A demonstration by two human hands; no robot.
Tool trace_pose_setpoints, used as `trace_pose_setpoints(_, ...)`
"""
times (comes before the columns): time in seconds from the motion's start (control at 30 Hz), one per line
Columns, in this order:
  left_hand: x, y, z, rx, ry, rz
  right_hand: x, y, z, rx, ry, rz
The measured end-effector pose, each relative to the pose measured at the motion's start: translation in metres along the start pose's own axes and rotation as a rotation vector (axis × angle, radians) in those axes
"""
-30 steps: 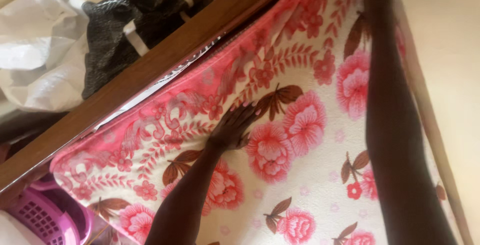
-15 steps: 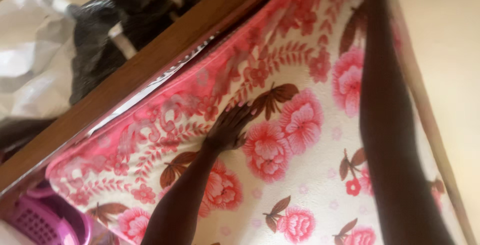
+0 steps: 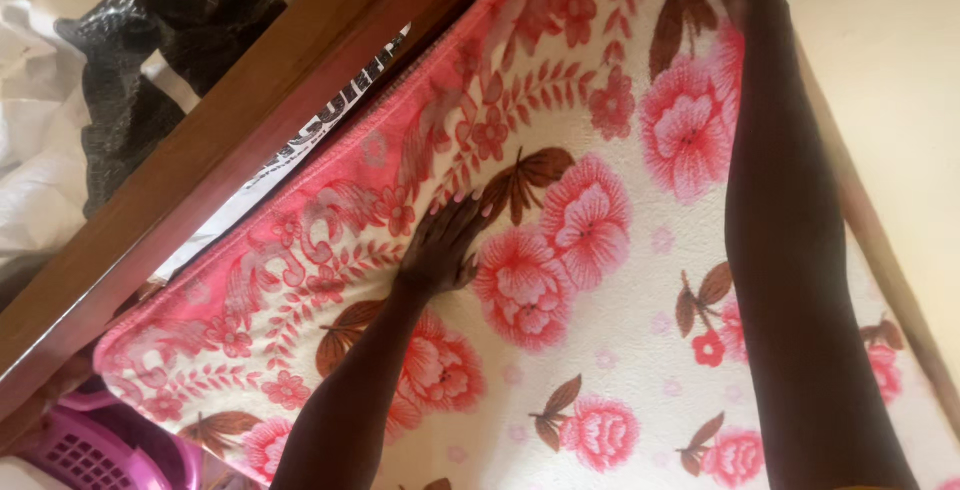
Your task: The person spreads a floral-patterned sheet over a mattress, smoothing it out by hand. They then pick up a pink polka-dotted pillow from the floor, fluff it, and place it at the head of the bed.
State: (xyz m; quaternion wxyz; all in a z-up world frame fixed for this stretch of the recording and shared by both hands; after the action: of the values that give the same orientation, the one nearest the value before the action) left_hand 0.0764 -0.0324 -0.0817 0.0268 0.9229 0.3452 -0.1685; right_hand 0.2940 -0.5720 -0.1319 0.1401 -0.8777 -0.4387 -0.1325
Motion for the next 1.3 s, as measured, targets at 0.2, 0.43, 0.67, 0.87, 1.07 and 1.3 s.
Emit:
trace_pose_setpoints(0.2, 0.0, 0.003, 0.004, 0.009, 0.028, -0.021, -0.013, -0.048, -0.008, -0.074, 0.029, -0.088)
trace_pose_setpoints(0.43, -0.001, 0.002, -0.001, -0.025, 0.091, -0.02, -0.058, -0.063, -0.033, 0.01, 0.026, -0.075)
trace_pose_setpoints(0.67, -0.002, 0.001, 0.001, -0.039, 0.081, -0.019, -0.039, -0.007, -0.012, 0.0, 0.019, 0.006)
trace_pose_setpoints(0.87, -0.003, 0.0, -0.001, -0.077, 0.145, -0.018, -0.066, -0.062, -0.033, -0.013, 0.029, -0.067)
trace_pose_setpoints(1.07, -0.002, -0.001, 0.001, -0.008, 0.114, -0.036, -0.102, -0.111, -0.06, 0.065, 0.037, -0.083)
trace_pose_setpoints(1.3, 0.002, 0.003, 0.008, -0.028, 0.057, -0.006, -0.091, -0.031, -0.038, -0.035, 0.022, 0.037)
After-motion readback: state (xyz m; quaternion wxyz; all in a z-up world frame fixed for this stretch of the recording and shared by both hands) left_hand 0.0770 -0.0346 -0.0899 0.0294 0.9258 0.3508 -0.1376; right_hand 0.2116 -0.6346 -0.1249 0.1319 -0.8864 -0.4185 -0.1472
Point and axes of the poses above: each hand's wrist, its own y-axis towards the middle knuckle, its own z-axis out of the palm, x = y × z, the point moved 5 cm from there along y, towards the middle knuckle, and after that the axes turned 12 degrees about y, right-handed, at the moved point
